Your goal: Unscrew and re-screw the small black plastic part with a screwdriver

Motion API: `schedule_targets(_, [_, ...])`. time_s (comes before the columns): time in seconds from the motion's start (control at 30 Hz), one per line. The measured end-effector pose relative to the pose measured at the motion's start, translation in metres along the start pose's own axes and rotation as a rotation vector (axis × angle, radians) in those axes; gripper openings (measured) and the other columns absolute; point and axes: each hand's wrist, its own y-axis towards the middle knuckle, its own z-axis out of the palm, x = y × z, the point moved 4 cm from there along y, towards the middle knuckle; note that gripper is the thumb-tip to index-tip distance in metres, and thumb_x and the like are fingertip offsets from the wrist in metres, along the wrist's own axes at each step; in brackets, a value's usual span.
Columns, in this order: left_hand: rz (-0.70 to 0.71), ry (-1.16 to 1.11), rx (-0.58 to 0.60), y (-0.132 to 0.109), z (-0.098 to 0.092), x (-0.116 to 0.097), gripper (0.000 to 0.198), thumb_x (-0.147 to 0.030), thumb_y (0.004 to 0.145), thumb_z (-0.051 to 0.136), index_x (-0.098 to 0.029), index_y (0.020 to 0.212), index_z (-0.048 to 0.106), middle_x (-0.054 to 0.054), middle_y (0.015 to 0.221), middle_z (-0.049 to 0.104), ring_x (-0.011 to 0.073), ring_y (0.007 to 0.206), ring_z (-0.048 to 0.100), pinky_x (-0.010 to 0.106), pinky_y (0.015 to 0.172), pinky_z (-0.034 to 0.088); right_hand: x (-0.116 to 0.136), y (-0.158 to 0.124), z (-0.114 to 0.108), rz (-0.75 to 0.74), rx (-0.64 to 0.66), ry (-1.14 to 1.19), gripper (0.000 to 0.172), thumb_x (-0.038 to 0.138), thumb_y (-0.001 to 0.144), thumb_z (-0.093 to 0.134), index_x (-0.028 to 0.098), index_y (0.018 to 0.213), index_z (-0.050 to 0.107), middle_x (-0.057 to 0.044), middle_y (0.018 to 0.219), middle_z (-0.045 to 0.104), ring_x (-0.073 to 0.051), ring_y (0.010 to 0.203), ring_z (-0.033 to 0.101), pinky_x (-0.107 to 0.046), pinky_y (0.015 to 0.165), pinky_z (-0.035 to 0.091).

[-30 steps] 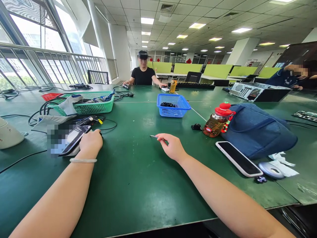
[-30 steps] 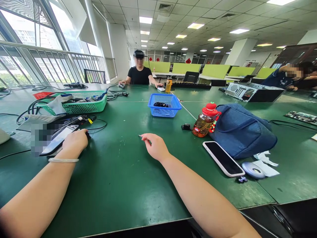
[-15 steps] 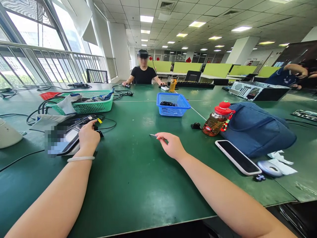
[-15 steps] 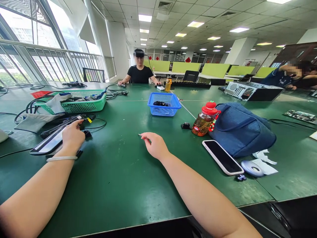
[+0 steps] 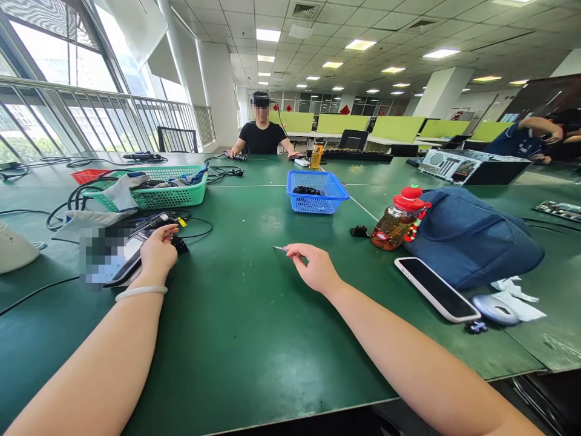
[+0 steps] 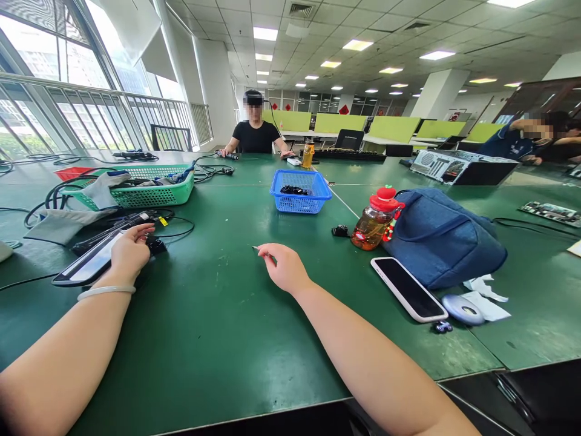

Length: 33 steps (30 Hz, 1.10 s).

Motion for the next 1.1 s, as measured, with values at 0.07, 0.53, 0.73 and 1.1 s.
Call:
schedule_targets(0.07, [0.006, 0.036, 0.012, -0.003, -0.003, -0.008, 0.048, -0.009, 0.079, 0.035, -0.019, 0.12, 0.057, 0.005, 0.115, 0.067, 0.0201, 0.11, 0.059, 0.036, 0.101, 0.045, 0.0, 0.0, 0.0, -0.003, -0.002, 0.001, 0.017, 0.017, 0.087, 0.047, 0.017, 0.087, 0.064, 0.0, 0.102, 0.065, -0.01, 0.095, 0.064, -0.025, 0.086, 0.053])
schedule_targets(0.53, [0.067, 0.36, 0.157, -0.011, -0.004, -0.024, 0.066, -0.002, 0.067, 0.042, -0.023, 0.128, 0.054, 0.003, 0.119, 0.066, 0.0277, 0.111, 0.059, 0.04, 0.099, 0.047, 0.0, 0.0, 0.002, 0.021, 0.028, 0.006, 0.017, 0.016, 0.087, 0.047, 0.019, 0.088, 0.064, 0.001, 0.104, 0.065, -0.011, 0.096, 0.063, -0.025, 0.087, 0.053])
schedule_targets(0.73, [0.062, 0.488, 0.21, -0.01, -0.001, -0.023, 0.063, -0.006, 0.071, 0.041, -0.023, 0.131, 0.053, 0.011, 0.116, 0.066, 0.0304, 0.108, 0.06, 0.041, 0.094, 0.049, 0.0, -0.001, 0.002, 0.027, 0.038, -0.005, 0.017, 0.016, 0.087, 0.047, 0.018, 0.089, 0.064, 0.0, 0.104, 0.065, -0.011, 0.097, 0.063, -0.025, 0.088, 0.053])
schedule_targets(1.1, [0.102, 0.539, 0.249, -0.012, 0.003, -0.025, 0.056, -0.008, 0.073, 0.038, -0.012, 0.125, 0.059, 0.014, 0.13, 0.057, 0.0288, 0.119, 0.054, 0.039, 0.103, 0.045, 0.002, 0.0, 0.004, 0.003, 0.063, -0.018, 0.017, 0.014, 0.085, 0.047, 0.017, 0.088, 0.064, 0.0, 0.104, 0.065, -0.011, 0.099, 0.062, -0.026, 0.09, 0.052])
